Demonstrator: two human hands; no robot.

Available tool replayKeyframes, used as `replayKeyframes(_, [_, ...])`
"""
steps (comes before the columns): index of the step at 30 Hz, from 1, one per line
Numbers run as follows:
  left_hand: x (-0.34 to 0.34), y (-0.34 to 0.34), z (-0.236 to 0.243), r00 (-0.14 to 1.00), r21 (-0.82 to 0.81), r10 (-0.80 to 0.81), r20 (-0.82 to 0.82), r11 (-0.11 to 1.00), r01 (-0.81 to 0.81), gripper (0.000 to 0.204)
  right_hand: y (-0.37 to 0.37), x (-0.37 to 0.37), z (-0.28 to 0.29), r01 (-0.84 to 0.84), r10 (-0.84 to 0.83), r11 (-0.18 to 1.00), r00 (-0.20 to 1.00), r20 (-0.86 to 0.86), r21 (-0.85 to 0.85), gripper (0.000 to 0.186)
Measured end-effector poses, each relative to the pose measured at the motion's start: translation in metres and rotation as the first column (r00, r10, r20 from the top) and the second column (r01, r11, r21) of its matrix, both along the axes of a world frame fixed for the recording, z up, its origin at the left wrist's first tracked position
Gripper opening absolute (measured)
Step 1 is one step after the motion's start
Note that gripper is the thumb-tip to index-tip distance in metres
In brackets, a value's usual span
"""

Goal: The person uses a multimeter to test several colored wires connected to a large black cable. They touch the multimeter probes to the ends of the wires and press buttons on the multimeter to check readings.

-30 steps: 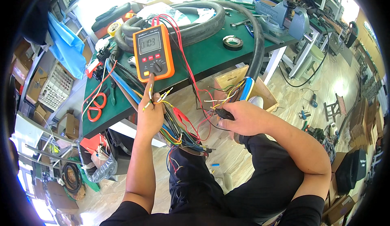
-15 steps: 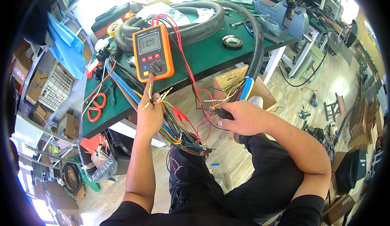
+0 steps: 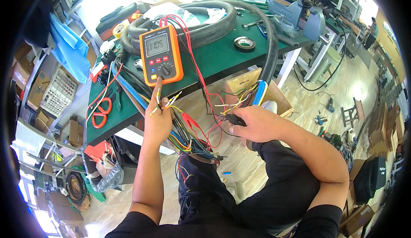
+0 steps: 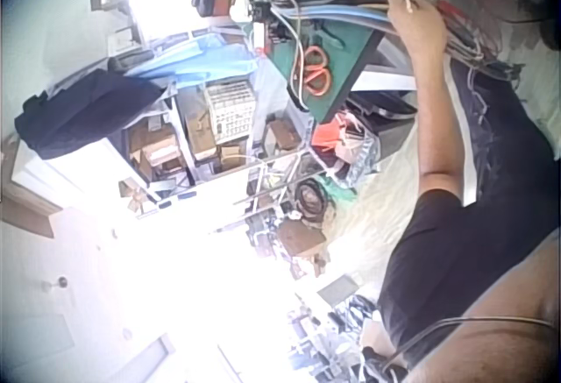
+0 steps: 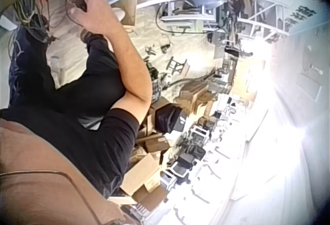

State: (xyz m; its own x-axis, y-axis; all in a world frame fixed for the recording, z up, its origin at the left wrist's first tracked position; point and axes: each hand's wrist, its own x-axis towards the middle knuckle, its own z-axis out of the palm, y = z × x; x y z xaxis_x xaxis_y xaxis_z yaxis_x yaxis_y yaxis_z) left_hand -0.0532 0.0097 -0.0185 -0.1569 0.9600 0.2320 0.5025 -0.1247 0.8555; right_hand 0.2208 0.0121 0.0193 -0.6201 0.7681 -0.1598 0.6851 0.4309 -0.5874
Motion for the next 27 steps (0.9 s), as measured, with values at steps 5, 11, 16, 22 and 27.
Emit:
replayKeyframes(5, [-0.0001, -0.0005, 0.0002, 1.000, 0.004, -0.001, 0.006, 1.000, 0.001, 0.059, 0.0000, -0.0006, 0.0004, 0.005, -0.005, 1.000, 1.000, -0.001, -0.006, 0.036])
replayKeyframes(11, [0.0003, 0.0000, 0.0003, 1.000, 0.004, -0.001, 0.011, 1.000, 0.001, 0.060, -0.0002, -0.0010, 0.0012, 0.007, -0.007, 1.000, 1.000, 0.006, -0.014, 0.036])
replayKeyframes(16, [0.0008, -0.0010, 0.0023, 1.000, -0.020, 0.002, 0.007, 1.000, -0.002, 0.059, 0.0000, 0.0001, -0.0003, 0.004, -0.004, 1.000, 1.000, -0.005, -0.008, 0.036])
replayKeyframes(22, [0.0010, -0.0006, 0.0011, 1.000, -0.022, 0.004, 0.031, 1.000, -0.003, 0.059, 0.0000, -0.0003, 0.0005, 0.009, -0.009, 1.000, 1.000, 0.005, -0.018, 0.035])
replayKeyframes(27, [0.0014, -0.0017, 0.0022, 1.000, -0.026, 0.004, 0.027, 1.000, -0.004, 0.059, 0.0010, 0.0025, -0.0030, -0.014, 0.014, 1.000, 1.000, -0.005, 0.017, 0.037])
